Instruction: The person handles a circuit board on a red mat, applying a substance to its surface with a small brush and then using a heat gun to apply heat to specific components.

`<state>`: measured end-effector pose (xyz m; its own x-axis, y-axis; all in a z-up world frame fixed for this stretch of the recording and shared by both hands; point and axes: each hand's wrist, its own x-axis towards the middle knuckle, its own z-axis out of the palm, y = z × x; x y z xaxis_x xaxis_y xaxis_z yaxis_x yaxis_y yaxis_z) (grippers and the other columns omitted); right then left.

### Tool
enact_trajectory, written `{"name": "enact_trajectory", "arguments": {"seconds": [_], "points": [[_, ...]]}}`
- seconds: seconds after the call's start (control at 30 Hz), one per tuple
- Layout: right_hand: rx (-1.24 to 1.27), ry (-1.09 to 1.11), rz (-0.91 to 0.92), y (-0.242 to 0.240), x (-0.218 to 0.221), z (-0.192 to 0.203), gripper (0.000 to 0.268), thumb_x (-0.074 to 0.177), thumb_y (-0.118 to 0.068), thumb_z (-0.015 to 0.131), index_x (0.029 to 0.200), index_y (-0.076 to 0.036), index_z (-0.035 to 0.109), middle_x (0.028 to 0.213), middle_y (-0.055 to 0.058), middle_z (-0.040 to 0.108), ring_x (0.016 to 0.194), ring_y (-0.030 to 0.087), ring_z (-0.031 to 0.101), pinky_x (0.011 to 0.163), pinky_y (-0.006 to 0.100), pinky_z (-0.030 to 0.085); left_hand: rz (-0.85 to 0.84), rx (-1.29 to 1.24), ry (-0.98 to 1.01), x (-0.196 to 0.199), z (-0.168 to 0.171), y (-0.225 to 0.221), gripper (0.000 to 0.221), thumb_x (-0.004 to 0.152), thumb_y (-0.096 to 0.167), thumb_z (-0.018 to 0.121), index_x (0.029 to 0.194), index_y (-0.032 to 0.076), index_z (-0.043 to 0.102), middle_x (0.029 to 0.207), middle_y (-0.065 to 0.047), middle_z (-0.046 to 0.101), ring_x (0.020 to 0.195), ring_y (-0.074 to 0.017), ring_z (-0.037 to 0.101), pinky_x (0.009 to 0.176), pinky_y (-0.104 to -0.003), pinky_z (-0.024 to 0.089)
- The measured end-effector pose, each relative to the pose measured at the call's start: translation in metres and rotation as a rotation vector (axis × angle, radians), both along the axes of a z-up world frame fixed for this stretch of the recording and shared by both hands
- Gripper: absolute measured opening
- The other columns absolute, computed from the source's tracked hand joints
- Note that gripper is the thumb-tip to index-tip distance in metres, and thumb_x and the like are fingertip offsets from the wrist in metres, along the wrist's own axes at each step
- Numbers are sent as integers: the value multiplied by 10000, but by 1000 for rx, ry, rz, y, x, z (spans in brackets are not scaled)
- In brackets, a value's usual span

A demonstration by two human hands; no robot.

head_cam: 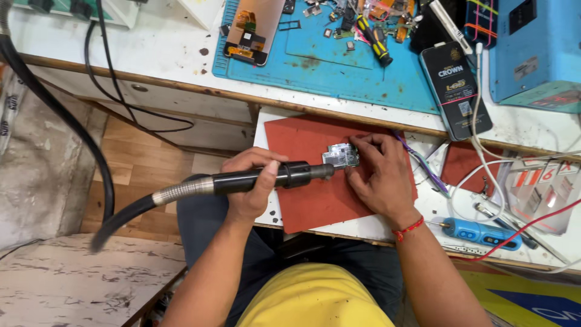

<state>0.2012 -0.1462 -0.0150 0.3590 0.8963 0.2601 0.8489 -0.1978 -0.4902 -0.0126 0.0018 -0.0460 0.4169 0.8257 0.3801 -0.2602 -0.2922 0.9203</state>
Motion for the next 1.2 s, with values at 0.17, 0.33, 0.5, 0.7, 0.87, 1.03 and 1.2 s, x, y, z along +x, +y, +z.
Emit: {"name": "enact_trajectory", "arguments": {"seconds": [0.17, 0.33, 0.5, 0.7, 0.87, 1.03, 1.2], "points": [[1, -2, -6, -2, 1, -1, 527, 793, -165, 793, 1304, -78, 694, 1185, 115, 601, 1115, 326, 557, 981, 442, 472, 40, -77, -2, 0, 0, -3, 242, 997, 191, 648, 858, -8, 653, 949, -130, 746, 847, -160, 689, 815, -310, 557], [-6, 23, -16, -2, -1, -1, 516, 794, -162, 795, 1295, -78, 702, 1171, 115, 601, 1110, 321, 556, 962, 435, 477, 113, -184, -36, 3, -2, -6, 276, 1020, 212, 665, 856, -8, 632, 969, -145, 737, 876, -168, 686, 854, -320, 562], [17, 43, -32, -2, -1, -1, 502, 795, -143, 785, 1286, -80, 704, 1173, 113, 600, 1121, 311, 562, 974, 432, 481, 53, -76, 13, 0, -3, -7, 283, 1007, 236, 675, 860, -5, 652, 953, -134, 750, 850, -163, 698, 818, -309, 567], [0, 38, -44, -2, -1, -2, 514, 781, -138, 777, 1286, -77, 706, 1172, 114, 603, 1115, 315, 555, 974, 431, 470, 66, -20, 67, 3, -5, -5, 276, 996, 244, 663, 850, 10, 655, 940, -125, 754, 827, -158, 711, 788, -308, 581], [-4, 33, -39, -3, 0, -2, 516, 786, -139, 770, 1294, -82, 705, 1174, 112, 601, 1114, 319, 548, 979, 432, 464, -6, -5, 47, 0, -1, -2, 287, 991, 242, 659, 804, 25, 635, 926, -116, 756, 788, -151, 703, 748, -300, 582], [-4, 3, -19, -6, 2, -8, 501, 815, -107, 737, 1315, -91, 706, 1196, 113, 596, 1131, 325, 545, 1007, 442, 459, 50, -180, 62, -2, 0, -4, 254, 1005, 214, 634, 916, -15, 701, 921, -127, 741, 812, -146, 649, 787, -297, 520], [-16, 1, -20, -4, 5, -8, 507, 832, -68, 690, 1337, -107, 707, 1209, 91, 617, 1097, 329, 545, 988, 436, 463, -4, -106, -11, 3, 0, -4, 258, 1014, 197, 640, 859, -9, 653, 945, -122, 742, 861, -147, 680, 838, -300, 543]]}}
